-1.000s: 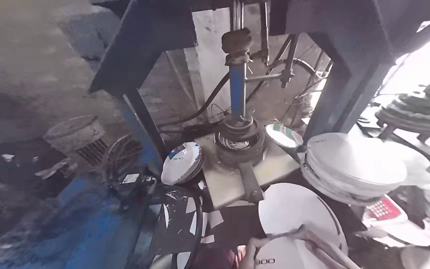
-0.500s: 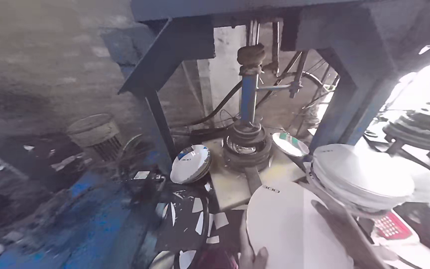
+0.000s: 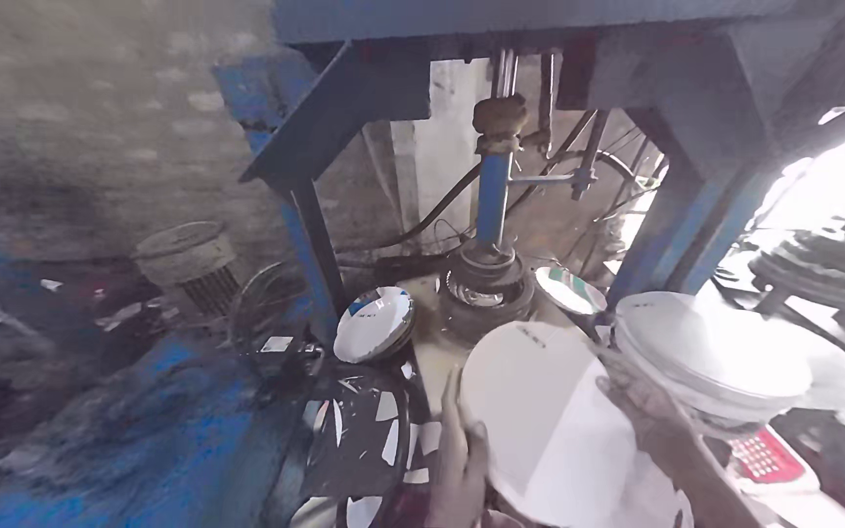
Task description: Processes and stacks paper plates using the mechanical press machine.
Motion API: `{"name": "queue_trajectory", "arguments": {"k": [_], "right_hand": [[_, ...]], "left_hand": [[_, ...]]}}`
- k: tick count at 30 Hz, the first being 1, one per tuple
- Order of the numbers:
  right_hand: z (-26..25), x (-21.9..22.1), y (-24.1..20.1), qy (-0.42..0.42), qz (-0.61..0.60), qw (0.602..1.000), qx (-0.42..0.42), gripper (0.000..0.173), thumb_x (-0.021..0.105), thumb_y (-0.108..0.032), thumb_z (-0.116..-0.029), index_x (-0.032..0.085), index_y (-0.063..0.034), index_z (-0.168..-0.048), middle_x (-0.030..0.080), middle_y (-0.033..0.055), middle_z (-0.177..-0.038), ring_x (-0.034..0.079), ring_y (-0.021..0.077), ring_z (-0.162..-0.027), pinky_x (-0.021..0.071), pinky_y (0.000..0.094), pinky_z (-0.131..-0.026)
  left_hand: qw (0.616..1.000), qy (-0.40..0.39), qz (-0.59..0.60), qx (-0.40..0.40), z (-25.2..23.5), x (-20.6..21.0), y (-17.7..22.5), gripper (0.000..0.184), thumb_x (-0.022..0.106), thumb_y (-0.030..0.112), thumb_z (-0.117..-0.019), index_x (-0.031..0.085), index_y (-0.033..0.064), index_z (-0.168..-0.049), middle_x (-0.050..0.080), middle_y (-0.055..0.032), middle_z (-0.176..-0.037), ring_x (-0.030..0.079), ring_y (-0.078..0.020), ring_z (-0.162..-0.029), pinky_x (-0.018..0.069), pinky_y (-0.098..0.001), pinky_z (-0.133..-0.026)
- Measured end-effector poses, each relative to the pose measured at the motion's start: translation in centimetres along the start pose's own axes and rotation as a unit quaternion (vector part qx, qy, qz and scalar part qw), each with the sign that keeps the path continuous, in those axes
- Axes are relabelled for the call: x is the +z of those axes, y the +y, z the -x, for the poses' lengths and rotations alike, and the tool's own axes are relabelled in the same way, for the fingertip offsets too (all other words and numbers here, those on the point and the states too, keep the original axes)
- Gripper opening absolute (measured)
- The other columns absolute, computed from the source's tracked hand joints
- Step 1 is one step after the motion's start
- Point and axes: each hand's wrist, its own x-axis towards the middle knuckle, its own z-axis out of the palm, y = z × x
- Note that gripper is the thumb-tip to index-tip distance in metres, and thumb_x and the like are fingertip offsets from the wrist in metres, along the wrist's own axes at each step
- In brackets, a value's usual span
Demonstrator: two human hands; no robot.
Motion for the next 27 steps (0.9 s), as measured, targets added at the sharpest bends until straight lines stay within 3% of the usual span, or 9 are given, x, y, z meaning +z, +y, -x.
{"name": "queue_trajectory", "arguments": {"k": [3, 5, 6, 9, 12, 17, 23, 25, 27], "right_hand": [[-3.3, -1.7, 1.2, 0.071, -0.033, 0.995, 0.063, 0.039, 0.053, 0.003, -0.0977, 0.054, -0.0003, -0.136, 0.070, 0.0013, -0.108, 0.068, 0.0031, -0.085, 0.0587, 0.0212, -0.072], [-5.7, -2.2, 2.2, 0.119, -0.001, 0.987, 0.106, 0.036, 0.052, 0.001, -0.1002, 0.053, -0.0022, -0.136, 0.068, 0.0020, -0.094, 0.059, 0.0017, -0.060, 0.0491, 0.0187, -0.048], [-7.0, -2.3, 2.7, 0.131, 0.025, 0.984, 0.122, 0.036, 0.053, -0.003, -0.1015, 0.051, -0.0022, -0.138, 0.065, 0.0044, -0.093, 0.056, 0.0035, -0.058, 0.0469, 0.0208, -0.047], [-11.5, -1.4, 4.9, 0.118, 0.108, 0.981, 0.113, 0.043, 0.062, -0.013, -0.0997, 0.053, 0.0012, -0.139, 0.065, 0.0187, -0.117, 0.064, 0.0200, -0.089, 0.0560, 0.0387, -0.074], [-16.6, 1.7, 4.7, 0.060, 0.152, 0.976, 0.147, 0.041, 0.064, -0.013, -0.1002, 0.056, 0.0037, -0.137, 0.064, 0.0250, -0.122, 0.068, 0.0318, -0.100, 0.0570, 0.0481, -0.085], [-20.4, 5.2, 2.5, 0.020, 0.240, 0.951, 0.193, 0.037, 0.069, -0.016, -0.0966, 0.064, 0.0034, -0.128, 0.066, 0.0245, -0.127, 0.063, 0.0361, -0.117, 0.0475, 0.0531, -0.101], [-19.8, 4.5, 4.2, 0.025, 0.276, 0.956, 0.094, 0.037, 0.060, -0.017, -0.1028, 0.061, 0.0078, -0.130, 0.064, 0.0291, -0.127, 0.061, 0.0398, -0.120, 0.0435, 0.0532, -0.106], [-18.2, 3.9, 4.5, 0.088, 0.281, 0.953, 0.065, 0.036, 0.051, -0.011, -0.1054, 0.058, 0.0121, -0.131, 0.063, 0.0320, -0.127, 0.061, 0.0407, -0.119, 0.0444, 0.0498, -0.106], [-16.2, 2.6, 3.2, 0.118, 0.332, 0.935, 0.036, 0.036, 0.044, -0.012, -0.1078, 0.060, 0.0136, -0.129, 0.062, 0.0354, -0.126, 0.060, 0.0470, -0.121, 0.0425, 0.0574, -0.107]], "left_hand": [[0.983, 0.118, -0.116, 0.076, -2.4, -3.9, -0.4, 0.071, 0.048, 0.026, -0.1030, 0.018, -0.0137, -0.154, 0.036, -0.0301, -0.156, 0.044, -0.0251, -0.142, 0.0435, -0.0372, -0.112], [0.936, 0.237, -0.240, 0.099, -4.0, -8.6, 0.0, 0.066, 0.048, 0.021, -0.1003, 0.025, -0.0135, -0.151, 0.036, -0.0332, -0.153, 0.044, -0.0339, -0.140, 0.0441, -0.0423, -0.110], [0.901, 0.286, -0.308, 0.103, -4.8, -11.3, 0.1, 0.065, 0.048, 0.021, -0.0992, 0.029, -0.0138, -0.150, 0.036, -0.0357, -0.153, 0.041, -0.0421, -0.140, 0.0402, -0.0486, -0.112], [0.795, 0.374, -0.474, 0.058, -7.8, -18.9, -0.7, 0.055, 0.050, 0.013, -0.0932, 0.046, -0.0062, -0.145, 0.041, -0.0355, -0.150, 0.033, -0.0578, -0.140, 0.0265, -0.0688, -0.112], [0.766, 0.335, -0.536, -0.120, -11.0, -24.5, -2.8, 0.047, 0.063, -0.001, -0.0882, 0.061, 0.0060, -0.135, 0.044, -0.0264, -0.152, 0.026, -0.0554, -0.146, 0.0163, -0.0817, -0.107], [0.740, 0.209, -0.554, -0.319, -13.2, -26.8, -3.4, 0.030, 0.061, 0.016, -0.0995, 0.069, 0.0109, -0.128, 0.061, -0.0223, -0.137, 0.043, -0.0482, -0.140, 0.0117, -0.0749, -0.115], [0.755, 0.272, -0.568, -0.183, -12.0, -27.2, -7.5, 0.025, 0.059, 0.016, -0.0960, 0.074, 0.0062, -0.113, 0.071, -0.0223, -0.117, 0.059, -0.0477, -0.121, 0.0170, -0.0775, -0.112], [0.778, 0.222, -0.535, -0.242, -10.2, -26.6, -4.5, 0.029, 0.051, 0.013, -0.1025, 0.073, 0.0093, -0.121, 0.068, -0.0202, -0.127, 0.056, -0.0441, -0.128, 0.0159, -0.0744, -0.115], [0.803, 0.265, -0.511, -0.154, -5.9, -26.6, -5.0, 0.032, 0.047, 0.001, -0.1001, 0.074, 0.0052, -0.117, 0.068, -0.0252, -0.123, 0.056, -0.0529, -0.124, 0.0131, -0.0835, -0.107]]}}
